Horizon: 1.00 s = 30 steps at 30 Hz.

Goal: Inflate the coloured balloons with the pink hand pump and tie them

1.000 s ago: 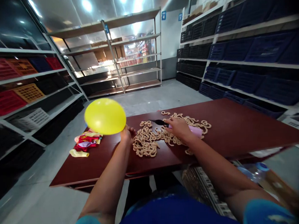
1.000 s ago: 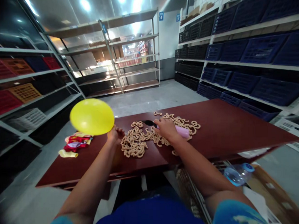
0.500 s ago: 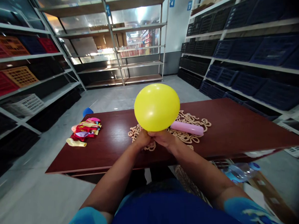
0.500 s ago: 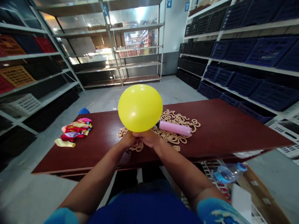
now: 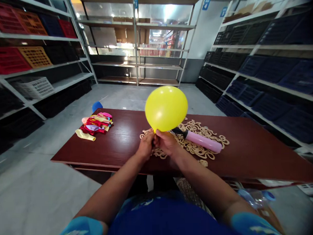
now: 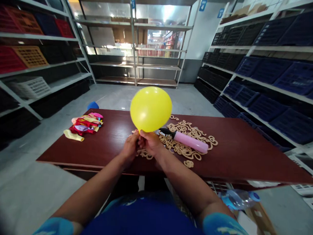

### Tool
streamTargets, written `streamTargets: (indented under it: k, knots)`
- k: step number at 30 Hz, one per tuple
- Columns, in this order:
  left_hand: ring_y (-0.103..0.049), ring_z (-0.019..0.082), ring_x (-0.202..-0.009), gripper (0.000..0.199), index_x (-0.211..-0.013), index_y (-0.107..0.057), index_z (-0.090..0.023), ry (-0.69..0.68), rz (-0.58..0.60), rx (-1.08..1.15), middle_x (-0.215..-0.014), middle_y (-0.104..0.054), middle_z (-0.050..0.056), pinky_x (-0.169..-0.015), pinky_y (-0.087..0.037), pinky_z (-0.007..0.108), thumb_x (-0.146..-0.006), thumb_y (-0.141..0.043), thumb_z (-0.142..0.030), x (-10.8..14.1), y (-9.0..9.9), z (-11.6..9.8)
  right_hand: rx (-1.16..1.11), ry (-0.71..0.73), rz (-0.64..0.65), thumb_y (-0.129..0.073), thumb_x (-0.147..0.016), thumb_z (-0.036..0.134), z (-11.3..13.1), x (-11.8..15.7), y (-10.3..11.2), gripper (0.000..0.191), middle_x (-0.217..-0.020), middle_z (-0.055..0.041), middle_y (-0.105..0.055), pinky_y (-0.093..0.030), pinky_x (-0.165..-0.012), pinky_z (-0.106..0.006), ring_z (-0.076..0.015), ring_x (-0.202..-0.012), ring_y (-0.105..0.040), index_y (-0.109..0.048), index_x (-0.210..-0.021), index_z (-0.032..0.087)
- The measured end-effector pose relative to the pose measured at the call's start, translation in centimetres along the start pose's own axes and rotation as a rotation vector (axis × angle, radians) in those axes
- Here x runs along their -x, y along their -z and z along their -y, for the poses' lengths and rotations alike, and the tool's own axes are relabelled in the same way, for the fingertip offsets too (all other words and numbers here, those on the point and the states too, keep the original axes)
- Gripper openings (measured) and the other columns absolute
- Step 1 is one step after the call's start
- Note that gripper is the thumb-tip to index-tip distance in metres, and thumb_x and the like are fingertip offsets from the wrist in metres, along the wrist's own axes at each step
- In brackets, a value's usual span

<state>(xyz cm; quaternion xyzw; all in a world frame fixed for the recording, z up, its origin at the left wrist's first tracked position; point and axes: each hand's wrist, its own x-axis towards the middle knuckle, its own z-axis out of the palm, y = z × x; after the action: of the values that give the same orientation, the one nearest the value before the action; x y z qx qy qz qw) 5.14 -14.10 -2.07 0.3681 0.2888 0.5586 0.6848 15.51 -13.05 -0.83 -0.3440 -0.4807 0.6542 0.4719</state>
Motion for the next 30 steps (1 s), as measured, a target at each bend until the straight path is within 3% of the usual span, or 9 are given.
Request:
streamTargets:
  k: [4, 7, 10, 12, 16, 18, 22, 26, 30]
  knots:
    - [-0.035, 0.007, -0.041, 0.02, -0.063, -0.045, -0.016, -0.003, -0.224, 0.354, -0.052, -0.042, -0.001, -0.039, -0.023, 0.019, -0.08, -0.051, -0.024, -2.7, 3.0, -2.7, 0.686, 0.251, -0.055, -0.06, -0.071, 0.035, 1.1, -3.8, 0.2, 0.022, -0.08, -0.0019, -0.064, -0.044, -0.074, -0.032, -0.0155, -0.076, -0.055, -0.063, -0.086, 0.019]
    - [-0.034, 0.006, -0.041, 0.02, -0.064, -0.042, -0.016, -0.024, -0.225, 0.548, -0.052, -0.036, -0.003, -0.038, -0.023, 0.017, -0.083, -0.046, -0.02, -4.0, 6.0, -4.1, 1.179, 0.375, -0.058, -0.06, -0.07, 0.027, 0.8, -6.3, 0.7, 0.021, -0.097, -0.0049, -0.064, -0.038, -0.087, -0.035, -0.0182, -0.093, -0.053, -0.064, -0.089, 0.019]
    - [-0.036, 0.006, -0.042, 0.022, -0.063, -0.04, -0.016, 0.008, -0.261, 0.621, -0.053, -0.035, -0.003, -0.039, -0.026, 0.017, -0.085, -0.041, -0.019, -4.5, 8.3, -3.9, 1.387, 0.417, 0.026, -0.063, -0.068, 0.024, -0.3, -7.7, 1.6, 0.015, -0.097, -0.0046, -0.065, -0.035, -0.091, -0.035, -0.0186, -0.095, -0.053, -0.065, -0.082, 0.019]
    - [-0.038, 0.006, -0.043, 0.022, -0.064, -0.039, -0.016, 0.017, -0.277, 0.634, -0.054, -0.036, -0.003, -0.039, -0.027, 0.017, -0.085, -0.039, -0.016, -4.7, 9.2, -3.4, 1.393, 0.429, 0.014, -0.057, -0.074, 0.024, -0.8, -8.0, 2.3, 0.009, -0.09, -0.0033, -0.066, -0.037, -0.088, -0.033, -0.017, -0.09, -0.055, -0.065, -0.077, 0.02]
    - [-0.041, 0.007, -0.045, 0.022, -0.066, -0.041, -0.015, 0.032, -0.228, 0.694, -0.056, -0.039, -0.002, -0.039, -0.029, 0.018, -0.087, -0.039, -0.019, -5.0, 9.6, -2.6, 1.35, 0.475, -0.072, -0.038, -0.085, 0.025, -1.2, -8.1, 3.4, 0.026, -0.098, -0.0062, -0.064, -0.04, -0.082, -0.032, -0.0162, -0.092, -0.054, -0.062, -0.091, 0.019]
    - [-0.041, 0.007, -0.045, 0.023, -0.067, -0.041, -0.015, 0.049, -0.203, 0.722, -0.056, -0.04, -0.002, -0.04, -0.03, 0.018, -0.088, -0.038, -0.022, -5.2, 9.5, -2.5, 1.334, 0.513, -0.044, -0.045, -0.082, 0.027, -1.3, -8.2, 3.6, 0.02, -0.102, -0.0064, -0.063, -0.039, -0.085, -0.033, -0.0177, -0.096, -0.053, -0.063, -0.088, 0.02]
    - [-0.041, 0.007, -0.046, 0.022, -0.067, -0.042, -0.015, 0.053, -0.148, 0.739, -0.057, -0.041, -0.002, -0.041, -0.031, 0.018, -0.088, -0.039, -0.021, -5.3, 9.3, -2.6, 1.276, 0.49, 0.005, -0.057, -0.074, 0.027, -1.7, -8.2, 3.4, 0.009, -0.089, -0.0044, -0.066, -0.037, -0.088, -0.035, -0.0189, -0.091, -0.054, -0.063, -0.074, 0.021]
    - [-0.042, 0.007, -0.047, 0.02, -0.069, -0.044, -0.014, 0.029, -0.155, 0.696, -0.06, -0.044, -0.001, -0.041, -0.032, 0.018, -0.087, -0.043, -0.022, -5.2, 9.1, -2.7, 0.819, 0.337, -0.219, -0.049, -0.079, 0.037, -1.2, -7.8, 2.7, 0.02, -0.081, -0.0023, -0.066, -0.044, -0.072, -0.029, -0.0154, -0.075, -0.058, -0.06, -0.083, 0.02]
    - [-0.044, 0.006, -0.049, 0.015, -0.074, -0.049, -0.014, 0.005, -0.173, 0.614, -0.067, -0.052, 0.001, -0.042, -0.034, 0.017, -0.086, -0.047, -0.024, -5.0, 8.6, -2.9, 0.374, 0.199, -0.151, -0.051, -0.076, 0.041, -0.6, -7.1, 2.0, 0.021, -0.075, 0.0001, -0.065, -0.045, -0.058, -0.025, -0.0127, -0.064, -0.058, -0.052, -0.075, 0.02]
